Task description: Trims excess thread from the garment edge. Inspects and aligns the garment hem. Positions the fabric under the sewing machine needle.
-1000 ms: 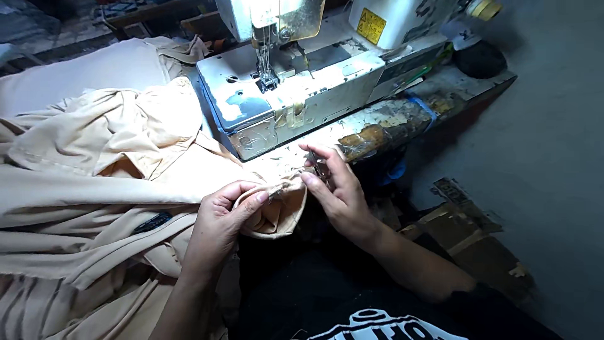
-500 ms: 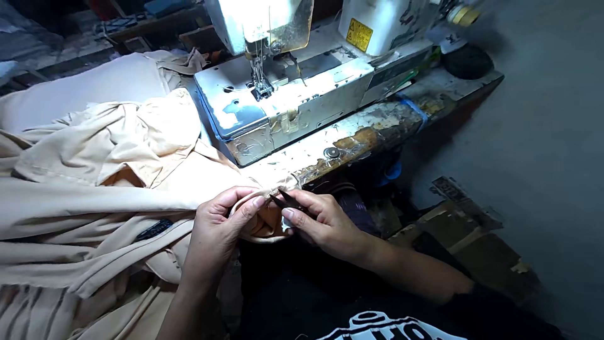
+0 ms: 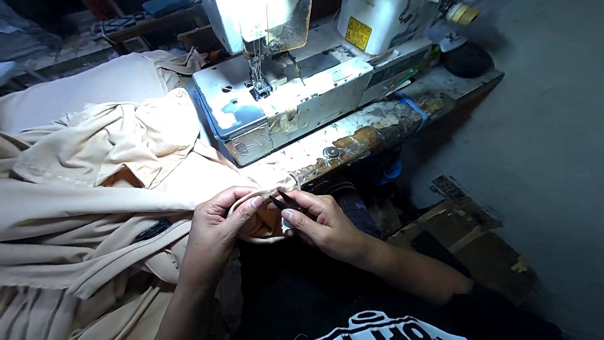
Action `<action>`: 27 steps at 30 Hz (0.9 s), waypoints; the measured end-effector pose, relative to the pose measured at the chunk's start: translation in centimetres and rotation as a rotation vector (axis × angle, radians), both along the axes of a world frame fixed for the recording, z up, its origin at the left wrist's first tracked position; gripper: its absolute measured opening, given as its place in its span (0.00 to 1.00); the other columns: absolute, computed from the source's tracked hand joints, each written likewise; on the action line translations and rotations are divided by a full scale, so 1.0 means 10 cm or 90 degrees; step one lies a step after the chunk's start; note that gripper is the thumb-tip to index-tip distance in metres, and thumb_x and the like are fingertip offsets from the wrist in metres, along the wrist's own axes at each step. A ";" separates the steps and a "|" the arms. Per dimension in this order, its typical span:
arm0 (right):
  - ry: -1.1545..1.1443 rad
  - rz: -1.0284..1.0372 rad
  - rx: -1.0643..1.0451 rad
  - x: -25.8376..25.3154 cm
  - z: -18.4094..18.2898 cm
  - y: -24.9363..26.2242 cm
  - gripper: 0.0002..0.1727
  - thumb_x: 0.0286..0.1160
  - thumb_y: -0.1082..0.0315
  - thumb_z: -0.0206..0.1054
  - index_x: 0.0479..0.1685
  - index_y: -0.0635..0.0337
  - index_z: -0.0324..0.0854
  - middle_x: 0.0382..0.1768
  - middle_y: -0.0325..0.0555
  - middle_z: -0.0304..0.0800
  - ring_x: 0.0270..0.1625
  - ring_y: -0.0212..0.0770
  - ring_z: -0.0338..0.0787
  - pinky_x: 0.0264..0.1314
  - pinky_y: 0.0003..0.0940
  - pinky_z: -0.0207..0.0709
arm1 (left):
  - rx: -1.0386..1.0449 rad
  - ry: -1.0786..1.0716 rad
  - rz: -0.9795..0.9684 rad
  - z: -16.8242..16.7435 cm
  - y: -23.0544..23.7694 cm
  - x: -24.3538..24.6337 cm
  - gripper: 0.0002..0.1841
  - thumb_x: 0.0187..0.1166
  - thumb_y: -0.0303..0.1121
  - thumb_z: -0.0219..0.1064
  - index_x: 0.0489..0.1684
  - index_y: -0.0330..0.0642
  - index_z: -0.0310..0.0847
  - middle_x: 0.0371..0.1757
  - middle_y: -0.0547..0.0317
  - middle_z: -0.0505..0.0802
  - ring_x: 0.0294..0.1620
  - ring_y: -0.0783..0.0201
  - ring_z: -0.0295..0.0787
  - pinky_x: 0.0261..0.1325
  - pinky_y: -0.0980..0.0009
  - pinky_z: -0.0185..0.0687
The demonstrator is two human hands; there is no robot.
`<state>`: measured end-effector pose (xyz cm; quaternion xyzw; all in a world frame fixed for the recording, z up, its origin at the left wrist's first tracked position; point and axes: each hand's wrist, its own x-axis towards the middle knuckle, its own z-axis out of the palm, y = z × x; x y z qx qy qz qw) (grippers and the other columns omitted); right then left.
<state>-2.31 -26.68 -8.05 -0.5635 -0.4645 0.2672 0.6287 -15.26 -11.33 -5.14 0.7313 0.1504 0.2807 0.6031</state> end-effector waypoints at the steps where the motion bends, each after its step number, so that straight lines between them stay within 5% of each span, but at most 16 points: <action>1: -0.002 0.000 0.002 0.00 0.00 0.00 0.15 0.88 0.69 0.57 0.57 0.68 0.85 0.30 0.35 0.86 0.24 0.16 0.75 0.27 0.11 0.70 | 0.000 0.000 0.000 0.00 0.00 0.00 0.05 0.75 0.30 0.71 0.39 0.47 0.93 0.34 0.67 0.95 0.36 0.76 0.91 0.45 0.80 0.88; 27: 0.010 0.005 0.009 0.01 0.00 0.01 0.13 0.87 0.70 0.58 0.55 0.68 0.85 0.30 0.34 0.86 0.24 0.15 0.76 0.27 0.10 0.70 | -0.006 0.004 -0.020 0.00 -0.02 0.00 0.05 0.76 0.30 0.70 0.40 0.46 0.93 0.35 0.66 0.95 0.36 0.75 0.92 0.44 0.79 0.89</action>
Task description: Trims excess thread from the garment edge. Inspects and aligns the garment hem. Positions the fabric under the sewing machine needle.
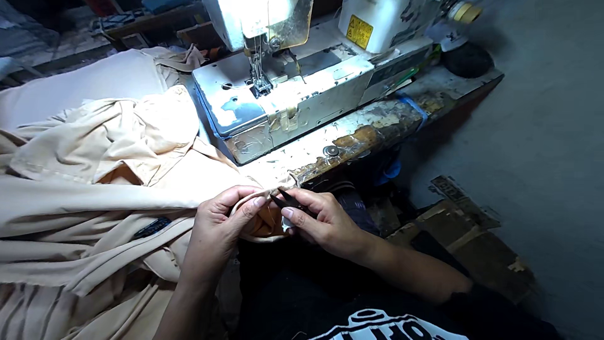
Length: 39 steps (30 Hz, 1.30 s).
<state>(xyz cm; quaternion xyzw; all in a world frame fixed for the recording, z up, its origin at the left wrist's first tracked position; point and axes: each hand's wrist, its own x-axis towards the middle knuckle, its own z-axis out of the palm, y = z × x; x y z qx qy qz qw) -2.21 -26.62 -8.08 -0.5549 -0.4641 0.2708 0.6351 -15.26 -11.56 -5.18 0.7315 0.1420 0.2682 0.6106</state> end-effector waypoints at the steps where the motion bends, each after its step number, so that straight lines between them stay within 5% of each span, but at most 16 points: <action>1: 0.000 0.013 0.046 0.00 -0.01 -0.01 0.13 0.86 0.71 0.58 0.53 0.70 0.86 0.32 0.36 0.88 0.26 0.15 0.78 0.28 0.11 0.72 | -0.005 0.003 -0.009 -0.01 0.00 0.00 0.05 0.76 0.30 0.70 0.40 0.46 0.93 0.34 0.66 0.95 0.35 0.75 0.92 0.43 0.79 0.89; 6: -0.124 0.153 0.391 0.05 0.14 -0.15 0.12 0.88 0.67 0.57 0.43 0.67 0.82 0.33 0.46 0.87 0.34 0.24 0.83 0.39 0.15 0.75 | 0.038 0.084 0.040 -0.06 0.05 0.02 0.05 0.77 0.29 0.69 0.37 0.47 0.92 0.30 0.69 0.93 0.30 0.78 0.88 0.36 0.81 0.85; 9: -0.152 0.034 0.336 0.09 0.10 -0.10 0.09 0.87 0.68 0.61 0.45 0.67 0.82 0.35 0.42 0.90 0.36 0.19 0.85 0.41 0.13 0.79 | -0.013 0.074 0.018 -0.05 0.05 0.02 0.04 0.76 0.29 0.69 0.35 0.46 0.92 0.29 0.67 0.93 0.29 0.76 0.88 0.36 0.80 0.85; 14: -0.276 -0.207 0.209 0.13 -0.03 0.11 0.08 0.67 0.74 0.75 0.41 0.70 0.86 0.33 0.41 0.85 0.33 0.21 0.81 0.35 0.12 0.77 | -0.050 0.051 0.012 -0.03 0.03 0.01 0.05 0.75 0.28 0.69 0.35 0.46 0.92 0.29 0.66 0.93 0.29 0.77 0.88 0.36 0.82 0.84; 17: -0.378 -0.236 0.183 0.14 -0.03 0.17 0.10 0.69 0.73 0.73 0.47 0.68 0.90 0.36 0.45 0.86 0.35 0.27 0.83 0.37 0.15 0.79 | -0.052 0.049 0.003 -0.02 0.03 0.01 0.05 0.76 0.29 0.69 0.36 0.46 0.92 0.29 0.65 0.93 0.30 0.76 0.89 0.37 0.81 0.86; 20: -0.448 -0.239 0.178 0.17 -0.04 0.23 0.06 0.71 0.73 0.70 0.39 0.66 0.91 0.29 0.44 0.82 0.28 0.29 0.79 0.28 0.17 0.72 | -0.057 0.049 -0.010 -0.03 0.02 0.02 0.04 0.75 0.30 0.70 0.35 0.46 0.92 0.29 0.66 0.93 0.30 0.76 0.89 0.37 0.81 0.86; 23: -0.284 -0.109 0.164 0.15 0.03 0.16 0.04 0.68 0.75 0.68 0.30 0.67 0.85 0.26 0.39 0.82 0.28 0.23 0.78 0.29 0.14 0.71 | -0.055 0.075 -0.011 -0.06 0.04 0.02 0.06 0.77 0.31 0.68 0.34 0.47 0.91 0.27 0.67 0.91 0.27 0.77 0.87 0.34 0.82 0.83; 26: 0.029 0.237 0.198 0.14 0.16 -0.12 0.05 0.77 0.70 0.66 0.37 0.62 0.80 0.31 0.31 0.88 0.32 0.11 0.78 0.35 0.08 0.70 | -0.097 0.102 0.033 -0.07 0.09 0.04 0.08 0.82 0.27 0.63 0.36 0.45 0.90 0.26 0.67 0.91 0.26 0.78 0.85 0.33 0.81 0.83; 28: 0.042 0.338 0.252 0.15 0.23 -0.23 0.06 0.77 0.72 0.66 0.38 0.68 0.79 0.34 0.40 0.87 0.36 0.16 0.79 0.41 0.09 0.71 | -0.156 0.097 0.042 -0.06 0.10 0.06 0.10 0.84 0.26 0.61 0.37 0.43 0.90 0.27 0.65 0.92 0.26 0.78 0.86 0.33 0.81 0.84; 32: -0.160 0.100 0.155 0.22 0.11 -0.19 0.15 0.85 0.67 0.64 0.33 0.72 0.85 0.28 0.42 0.85 0.33 0.18 0.80 0.37 0.11 0.72 | -0.256 0.081 0.015 -0.03 0.07 0.08 0.15 0.85 0.25 0.53 0.35 0.42 0.89 0.26 0.62 0.92 0.27 0.76 0.89 0.35 0.79 0.86; 35: -0.316 -0.064 0.062 0.26 0.00 -0.12 0.24 0.90 0.49 0.57 0.48 0.61 0.90 0.34 0.38 0.87 0.35 0.22 0.82 0.37 0.18 0.76 | -0.295 0.074 0.005 0.01 0.06 0.07 0.18 0.86 0.26 0.51 0.32 0.42 0.89 0.26 0.61 0.92 0.27 0.75 0.89 0.35 0.78 0.87; 39: -0.379 -0.190 0.064 0.29 -0.04 -0.05 0.23 0.85 0.49 0.63 0.61 0.58 0.89 0.44 0.43 0.89 0.38 0.28 0.85 0.36 0.23 0.78 | -0.276 0.069 -0.015 0.03 0.04 0.06 0.16 0.85 0.26 0.53 0.32 0.43 0.90 0.26 0.61 0.92 0.27 0.75 0.89 0.36 0.79 0.87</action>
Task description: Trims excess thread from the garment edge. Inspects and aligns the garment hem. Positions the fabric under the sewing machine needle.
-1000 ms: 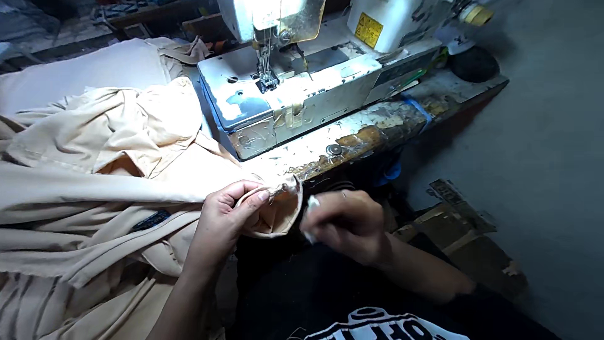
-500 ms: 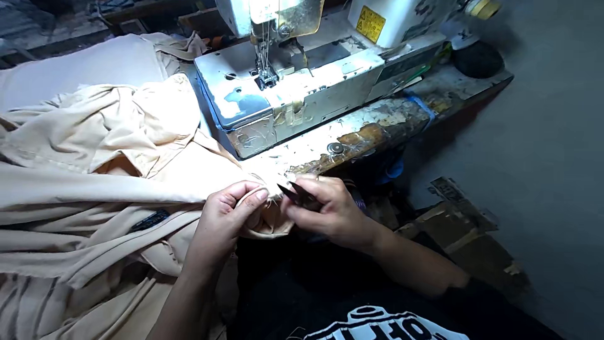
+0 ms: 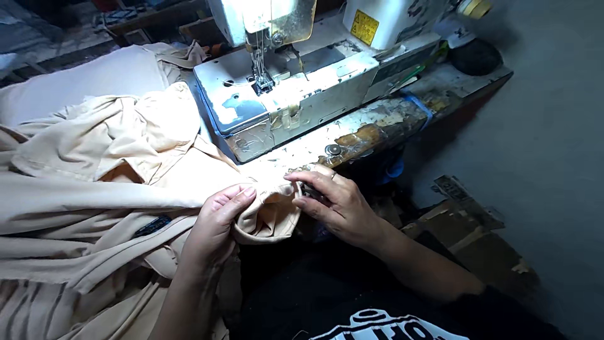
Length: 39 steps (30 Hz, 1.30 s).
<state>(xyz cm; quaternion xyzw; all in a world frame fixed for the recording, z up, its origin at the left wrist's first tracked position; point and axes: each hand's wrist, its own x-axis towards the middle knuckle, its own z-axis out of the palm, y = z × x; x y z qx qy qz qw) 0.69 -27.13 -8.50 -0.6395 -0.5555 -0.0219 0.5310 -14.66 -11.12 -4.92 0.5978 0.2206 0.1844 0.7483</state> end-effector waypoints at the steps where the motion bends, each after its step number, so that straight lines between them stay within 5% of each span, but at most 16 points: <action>1: 0.012 -0.011 0.007 0.02 0.00 0.03 0.21 0.81 0.52 0.67 0.61 0.58 0.90 0.44 0.43 0.86 0.38 0.28 0.83 0.36 0.22 0.77 | 0.002 -0.002 -0.008 0.00 0.00 0.00 0.16 0.84 0.26 0.54 0.33 0.43 0.91 0.26 0.61 0.93 0.28 0.75 0.89 0.36 0.79 0.87; 5: 0.199 0.114 -0.054 0.24 0.00 0.17 0.23 0.77 0.61 0.72 0.69 0.60 0.85 0.55 0.40 0.92 0.40 0.24 0.84 0.41 0.20 0.79 | 0.020 -0.024 -0.056 -0.02 0.02 -0.03 0.13 0.83 0.28 0.58 0.37 0.44 0.92 0.28 0.62 0.94 0.29 0.76 0.90 0.39 0.78 0.88; 6: 0.311 0.199 -0.090 0.31 0.00 0.19 0.22 0.77 0.64 0.72 0.69 0.59 0.84 0.51 0.36 0.92 0.36 0.21 0.84 0.36 0.16 0.78 | 0.035 -0.031 -0.071 -0.02 0.03 -0.04 0.12 0.83 0.29 0.61 0.38 0.44 0.93 0.28 0.62 0.93 0.30 0.76 0.90 0.39 0.78 0.88; 8: 0.483 0.336 -0.123 0.39 0.00 0.23 0.11 0.75 0.73 0.71 0.54 0.62 0.89 0.30 0.34 0.89 0.21 0.18 0.74 0.21 0.13 0.66 | 0.128 -0.025 -0.079 0.01 0.08 -0.09 0.09 0.81 0.32 0.66 0.39 0.46 0.94 0.30 0.63 0.94 0.32 0.76 0.90 0.40 0.79 0.87; 10: 0.471 0.333 -0.107 0.41 0.01 0.23 0.04 0.77 0.73 0.69 0.36 0.61 0.88 0.24 0.33 0.85 0.23 0.19 0.77 0.26 0.14 0.70 | 0.345 0.026 -0.025 0.07 0.18 -0.15 0.06 0.77 0.34 0.70 0.39 0.49 0.94 0.33 0.71 0.95 0.34 0.79 0.90 0.40 0.82 0.86; 12: 0.467 0.256 -0.054 0.41 0.03 0.23 0.07 0.78 0.71 0.69 0.31 0.58 0.85 0.20 0.32 0.81 0.20 0.21 0.74 0.23 0.15 0.67 | 0.502 0.064 0.064 0.15 0.27 -0.18 0.04 0.74 0.31 0.71 0.39 0.47 0.93 0.35 0.73 0.92 0.34 0.79 0.89 0.39 0.83 0.86; 18: 0.557 0.240 -0.035 0.46 0.16 0.30 0.05 0.74 0.71 0.73 0.30 0.56 0.87 0.19 0.29 0.82 0.17 0.17 0.70 0.21 0.13 0.62 | 0.352 -0.041 0.126 0.56 0.29 0.20 0.12 0.88 0.25 0.55 0.45 0.47 0.86 0.33 0.71 0.93 0.31 0.81 0.88 0.37 0.83 0.86; 22: 0.590 0.306 -0.048 0.55 0.22 0.32 0.07 0.75 0.72 0.69 0.29 0.55 0.85 0.20 0.25 0.80 0.19 0.15 0.71 0.21 0.12 0.63 | 0.685 -0.013 0.160 0.72 0.41 0.64 0.07 0.85 0.30 0.64 0.45 0.45 0.90 0.38 0.73 0.91 0.38 0.85 0.85 0.43 0.87 0.80; 24: 0.591 0.334 -0.030 0.60 0.17 0.36 0.08 0.76 0.73 0.66 0.29 0.55 0.85 0.21 0.25 0.82 0.23 0.15 0.76 0.27 0.13 0.70 | 0.830 0.026 0.165 0.69 0.55 0.84 0.07 0.82 0.35 0.67 0.43 0.45 0.91 0.39 0.69 0.90 0.43 0.80 0.84 0.51 0.78 0.79; 30: 0.592 0.319 -0.013 0.71 0.07 0.53 0.13 0.76 0.73 0.63 0.22 0.53 0.82 0.18 0.24 0.81 0.20 0.14 0.76 0.22 0.12 0.67 | 0.911 0.236 0.137 0.62 0.85 1.24 0.10 0.80 0.40 0.64 0.34 0.48 0.87 0.32 0.64 0.85 0.36 0.64 0.83 0.39 0.56 0.74; 36: 0.570 0.249 0.047 0.76 0.12 0.68 0.12 0.76 0.73 0.65 0.22 0.55 0.82 0.18 0.23 0.82 0.19 0.13 0.77 0.22 0.11 0.70 | 0.896 0.232 0.145 0.62 1.12 1.55 0.14 0.77 0.43 0.66 0.42 0.44 0.90 0.38 0.52 0.93 0.43 0.53 0.90 0.43 0.43 0.79; 39: 0.588 0.204 0.056 0.74 0.18 0.75 0.12 0.77 0.73 0.65 0.23 0.56 0.83 0.18 0.25 0.85 0.17 0.13 0.77 0.19 0.10 0.68 | 0.876 0.162 0.130 0.59 1.27 1.67 0.19 0.71 0.40 0.72 0.55 0.39 0.86 0.51 0.47 0.92 0.57 0.54 0.89 0.61 0.45 0.80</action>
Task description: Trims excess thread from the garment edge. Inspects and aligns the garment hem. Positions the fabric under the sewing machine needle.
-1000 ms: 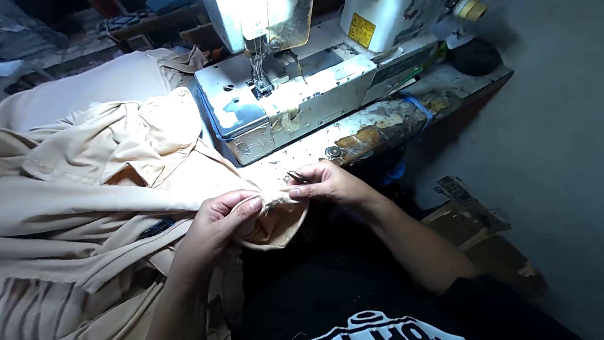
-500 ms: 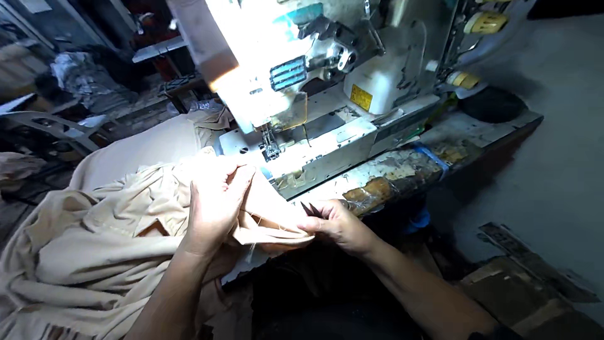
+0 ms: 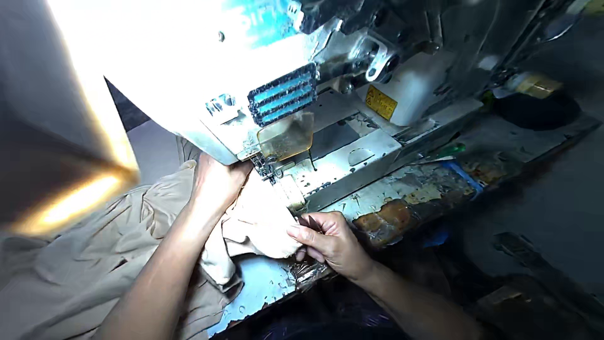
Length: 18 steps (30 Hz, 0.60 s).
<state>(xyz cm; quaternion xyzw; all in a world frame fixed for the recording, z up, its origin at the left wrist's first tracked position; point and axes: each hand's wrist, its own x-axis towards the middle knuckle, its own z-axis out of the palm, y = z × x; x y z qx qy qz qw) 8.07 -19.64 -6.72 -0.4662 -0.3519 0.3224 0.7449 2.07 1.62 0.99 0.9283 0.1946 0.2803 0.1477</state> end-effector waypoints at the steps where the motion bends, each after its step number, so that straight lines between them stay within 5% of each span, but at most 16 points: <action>1: 0.006 -0.014 -0.004 -0.01 0.01 0.03 0.12 0.78 0.73 0.65 0.23 0.56 0.83 0.18 0.26 0.86 0.16 0.13 0.77 0.18 0.10 0.67 | 0.011 -0.015 -0.010 -0.02 0.04 0.03 0.21 0.71 0.40 0.73 0.58 0.36 0.85 0.54 0.43 0.92 0.61 0.52 0.88 0.65 0.45 0.78; 7: -0.008 -0.108 0.005 -0.08 0.00 0.16 0.12 0.78 0.73 0.66 0.24 0.59 0.84 0.17 0.28 0.86 0.15 0.14 0.75 0.16 0.10 0.65 | 0.122 -0.040 -0.028 -0.12 0.23 0.13 0.25 0.74 0.44 0.69 0.58 0.29 0.84 0.57 0.30 0.90 0.67 0.36 0.84 0.70 0.35 0.70; 13: -0.101 -0.136 0.061 -0.16 -0.11 0.07 0.12 0.76 0.73 0.66 0.22 0.60 0.83 0.17 0.27 0.83 0.18 0.14 0.78 0.20 0.10 0.70 | 0.067 -0.042 -0.126 -0.13 0.35 0.08 0.14 0.73 0.40 0.68 0.50 0.42 0.88 0.46 0.59 0.92 0.52 0.71 0.88 0.60 0.67 0.80; 16: -0.119 -0.146 0.083 -0.17 -0.13 0.06 0.13 0.75 0.73 0.66 0.21 0.61 0.82 0.17 0.28 0.84 0.19 0.14 0.78 0.21 0.10 0.71 | 0.058 -0.028 -0.138 -0.14 0.37 0.07 0.14 0.73 0.40 0.68 0.50 0.42 0.88 0.47 0.59 0.92 0.54 0.71 0.88 0.61 0.67 0.79; 18: -0.119 -0.157 0.071 -0.15 -0.11 0.08 0.12 0.76 0.73 0.67 0.22 0.61 0.83 0.18 0.28 0.85 0.19 0.14 0.79 0.20 0.10 0.71 | 0.074 -0.016 -0.120 -0.16 0.40 0.07 0.16 0.74 0.40 0.66 0.51 0.39 0.88 0.48 0.52 0.92 0.56 0.63 0.88 0.61 0.57 0.78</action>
